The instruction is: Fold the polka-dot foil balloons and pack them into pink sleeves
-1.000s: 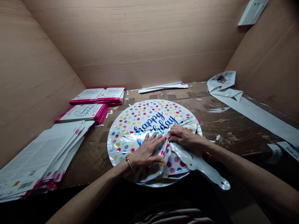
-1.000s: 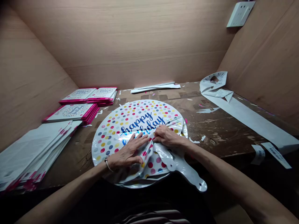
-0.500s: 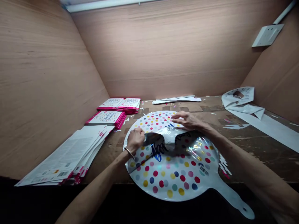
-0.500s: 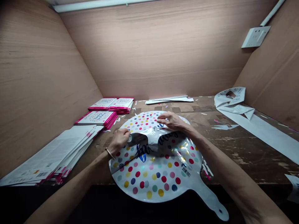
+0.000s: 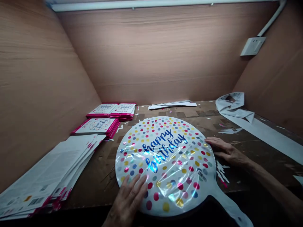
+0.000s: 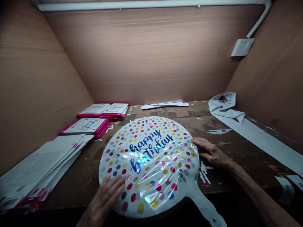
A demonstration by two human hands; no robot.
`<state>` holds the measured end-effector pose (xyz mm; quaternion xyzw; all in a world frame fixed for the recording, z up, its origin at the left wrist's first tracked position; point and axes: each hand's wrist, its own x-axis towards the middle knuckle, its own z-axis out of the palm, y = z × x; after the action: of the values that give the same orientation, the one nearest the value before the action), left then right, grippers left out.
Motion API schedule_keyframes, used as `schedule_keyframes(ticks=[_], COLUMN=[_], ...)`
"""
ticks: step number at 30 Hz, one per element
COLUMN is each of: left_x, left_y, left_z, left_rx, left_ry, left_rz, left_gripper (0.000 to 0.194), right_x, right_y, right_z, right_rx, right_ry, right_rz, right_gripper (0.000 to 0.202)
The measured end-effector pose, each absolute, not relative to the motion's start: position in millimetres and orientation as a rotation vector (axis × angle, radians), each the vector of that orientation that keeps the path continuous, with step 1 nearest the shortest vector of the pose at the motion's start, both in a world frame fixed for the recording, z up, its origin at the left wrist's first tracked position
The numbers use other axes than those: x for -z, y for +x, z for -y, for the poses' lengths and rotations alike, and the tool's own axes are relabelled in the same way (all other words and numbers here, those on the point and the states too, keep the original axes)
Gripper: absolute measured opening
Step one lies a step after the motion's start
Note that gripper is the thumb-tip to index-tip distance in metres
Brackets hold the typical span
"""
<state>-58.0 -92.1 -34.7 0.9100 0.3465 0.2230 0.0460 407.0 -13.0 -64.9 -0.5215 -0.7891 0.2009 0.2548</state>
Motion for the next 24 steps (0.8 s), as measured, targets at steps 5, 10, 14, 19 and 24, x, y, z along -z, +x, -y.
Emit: schedule_keyframes(ticks=[5, 10, 14, 19, 24], left_x=[49, 49, 38, 16, 18], left_y=[-43, -43, -36, -27, -33], left_z=[97, 91, 91, 66, 31], left_rx=[-0.619, -0.694, -0.939, -1.039, -1.050], left_ry=[2.966, 3.012, 2.675, 1.815, 1.217], left_rz=[-1.121, -1.036, -1.159, -1.704, -1.617], left_gripper=[0.072, 0.032, 0.023, 0.031, 0.047], right_x=[71, 72, 65, 55, 56], right_y=[402, 406, 407, 407, 392], right_z=[20, 16, 19, 12, -24], right_rx=[-0.313, -0.357, -0.456, -0.454, -0.263], right_ry=[-1.386, -1.327, -1.323, -1.322, -1.340], right_rz=[2.206, 2.224, 2.197, 2.209, 2.200], right_gripper=[0.038, 0.035, 0.030, 0.035, 0.037])
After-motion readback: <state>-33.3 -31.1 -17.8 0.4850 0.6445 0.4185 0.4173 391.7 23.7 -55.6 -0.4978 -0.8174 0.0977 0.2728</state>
